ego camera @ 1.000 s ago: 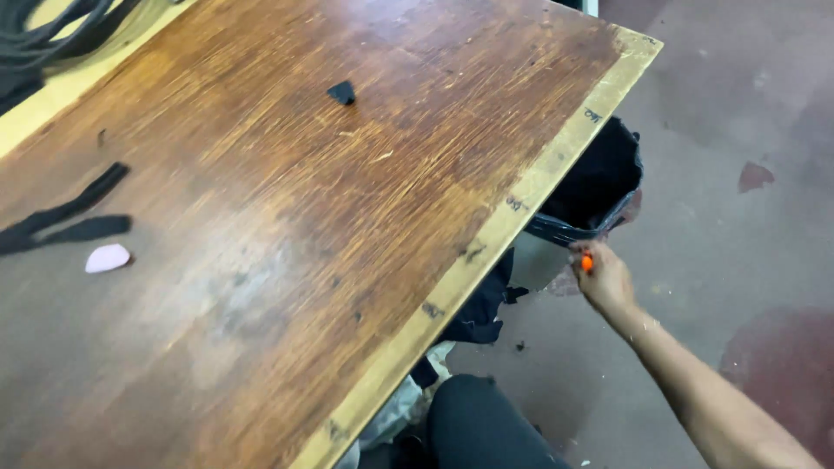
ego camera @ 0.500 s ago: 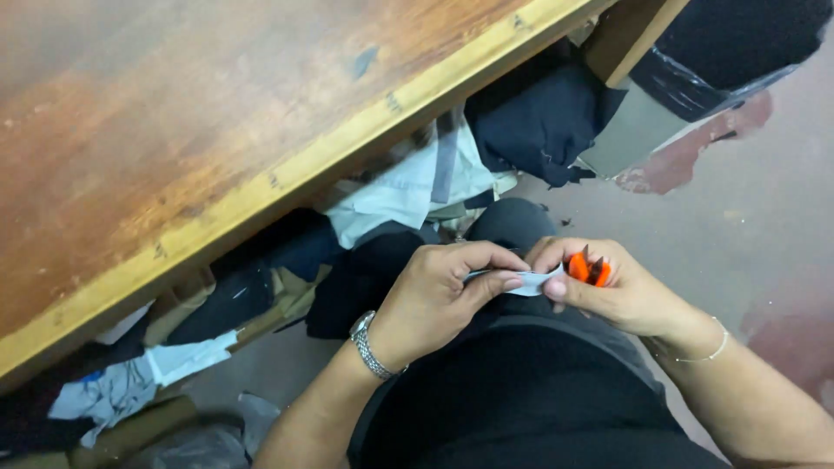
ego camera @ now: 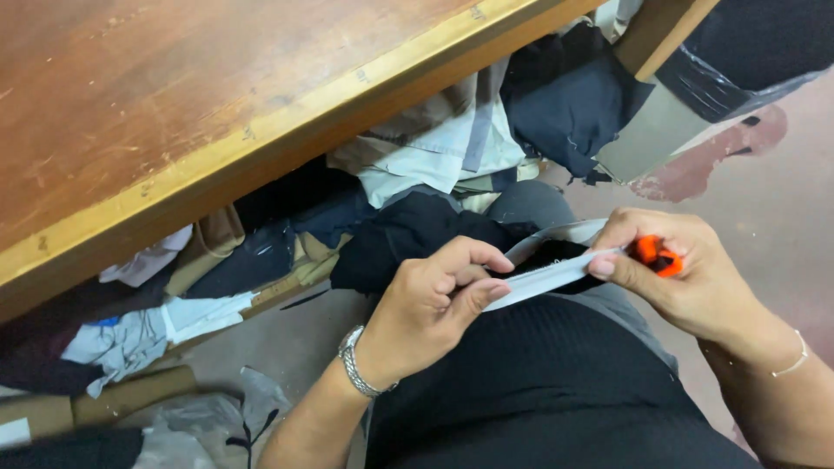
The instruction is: Trimming loose threads and adjusting the elastic waistband of black garments using thread snips at a factory workstation.
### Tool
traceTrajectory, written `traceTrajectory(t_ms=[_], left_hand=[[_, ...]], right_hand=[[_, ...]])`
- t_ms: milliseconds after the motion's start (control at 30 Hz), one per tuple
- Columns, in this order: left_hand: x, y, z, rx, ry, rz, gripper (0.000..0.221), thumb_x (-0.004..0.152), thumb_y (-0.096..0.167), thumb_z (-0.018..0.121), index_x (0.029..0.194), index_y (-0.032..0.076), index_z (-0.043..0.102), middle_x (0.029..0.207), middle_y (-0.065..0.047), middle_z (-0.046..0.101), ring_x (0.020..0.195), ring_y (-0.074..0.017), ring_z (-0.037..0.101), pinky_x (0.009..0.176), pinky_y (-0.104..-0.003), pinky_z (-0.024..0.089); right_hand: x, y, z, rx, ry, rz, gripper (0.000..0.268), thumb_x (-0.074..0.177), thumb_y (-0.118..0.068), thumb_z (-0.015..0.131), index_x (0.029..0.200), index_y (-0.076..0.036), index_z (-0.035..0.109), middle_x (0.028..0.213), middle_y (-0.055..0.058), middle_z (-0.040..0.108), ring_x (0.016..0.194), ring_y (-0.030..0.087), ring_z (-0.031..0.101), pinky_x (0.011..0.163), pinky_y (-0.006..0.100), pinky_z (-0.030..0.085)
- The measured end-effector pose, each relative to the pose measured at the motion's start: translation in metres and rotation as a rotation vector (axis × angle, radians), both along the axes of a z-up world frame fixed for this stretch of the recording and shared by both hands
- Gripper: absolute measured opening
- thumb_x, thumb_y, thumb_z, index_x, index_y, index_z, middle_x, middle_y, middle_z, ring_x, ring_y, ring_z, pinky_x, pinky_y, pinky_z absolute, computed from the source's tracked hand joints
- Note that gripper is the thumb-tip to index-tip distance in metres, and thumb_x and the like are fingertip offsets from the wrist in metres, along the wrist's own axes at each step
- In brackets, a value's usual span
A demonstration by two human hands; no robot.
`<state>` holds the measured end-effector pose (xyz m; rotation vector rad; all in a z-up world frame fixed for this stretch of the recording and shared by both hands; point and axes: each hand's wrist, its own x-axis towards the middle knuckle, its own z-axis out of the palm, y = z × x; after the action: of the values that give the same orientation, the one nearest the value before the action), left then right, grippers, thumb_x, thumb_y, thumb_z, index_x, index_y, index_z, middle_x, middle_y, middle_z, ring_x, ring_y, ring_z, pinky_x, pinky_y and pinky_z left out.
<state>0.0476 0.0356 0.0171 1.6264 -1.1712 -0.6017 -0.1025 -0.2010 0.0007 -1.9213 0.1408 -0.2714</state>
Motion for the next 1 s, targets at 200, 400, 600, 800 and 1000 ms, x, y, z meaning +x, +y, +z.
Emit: traceTrajectory(t_ms=[200, 400, 600, 800, 1000], left_hand=[[-0.012, 0.005, 0.003, 0.039, -0.042, 0.037, 0.022, 0.104, 0.018, 0.056, 0.123, 0.010, 0.063, 0.081, 0.000, 0.072, 0.057, -0.0085, 0.056, 0.057, -0.023, 0.046], [-0.016, -0.004, -0.001, 0.116, -0.045, 0.068, 0.025, 0.088, 0.033, 0.075, 0.106, 0.016, 0.078, 0.104, 0.003, 0.081, 0.079, -0.0097, 0.071, 0.073, -0.025, 0.053], [-0.024, -0.013, -0.020, -0.065, 0.143, 0.212, 0.015, 0.082, 0.017, 0.085, 0.094, 0.009, 0.080, 0.085, -0.003, 0.074, 0.074, -0.0091, 0.065, 0.066, -0.021, 0.051], [-0.031, -0.018, -0.032, -0.080, 0.182, 0.275, 0.019, 0.082, 0.019, 0.084, 0.097, 0.007, 0.080, 0.090, -0.006, 0.076, 0.079, -0.0114, 0.069, 0.070, -0.021, 0.055], [-0.033, -0.017, -0.033, -0.099, 0.173, 0.286, 0.019, 0.084, 0.014, 0.083, 0.100, 0.007, 0.078, 0.095, -0.005, 0.074, 0.084, -0.0119, 0.069, 0.076, -0.022, 0.055]], right_hand=[[-0.008, 0.012, 0.008, -0.112, -0.047, 0.004, 0.010, 0.089, -0.015, 0.070, 0.086, -0.008, 0.075, 0.079, 0.004, 0.074, 0.067, 0.015, 0.070, 0.067, 0.025, 0.055], [-0.014, 0.003, -0.002, -0.009, -0.008, -0.005, 0.007, 0.089, -0.013, 0.071, 0.087, -0.008, 0.075, 0.080, 0.006, 0.074, 0.068, 0.014, 0.067, 0.067, 0.024, 0.053], [-0.011, 0.001, -0.012, 0.110, 0.136, -0.191, 0.027, 0.087, -0.008, 0.076, 0.113, -0.008, 0.067, 0.091, 0.002, 0.067, 0.074, 0.009, 0.056, 0.068, 0.020, 0.046], [-0.019, 0.016, 0.017, -0.105, 0.436, -0.192, 0.038, 0.091, -0.028, 0.063, 0.127, -0.017, 0.059, 0.069, 0.006, 0.080, 0.052, 0.017, 0.080, 0.059, 0.030, 0.065], [-0.022, 0.033, -0.002, -0.106, 0.232, 0.093, 0.031, 0.093, -0.025, 0.061, 0.119, -0.013, 0.073, 0.094, 0.001, 0.079, 0.064, 0.009, 0.086, 0.068, 0.019, 0.076]])
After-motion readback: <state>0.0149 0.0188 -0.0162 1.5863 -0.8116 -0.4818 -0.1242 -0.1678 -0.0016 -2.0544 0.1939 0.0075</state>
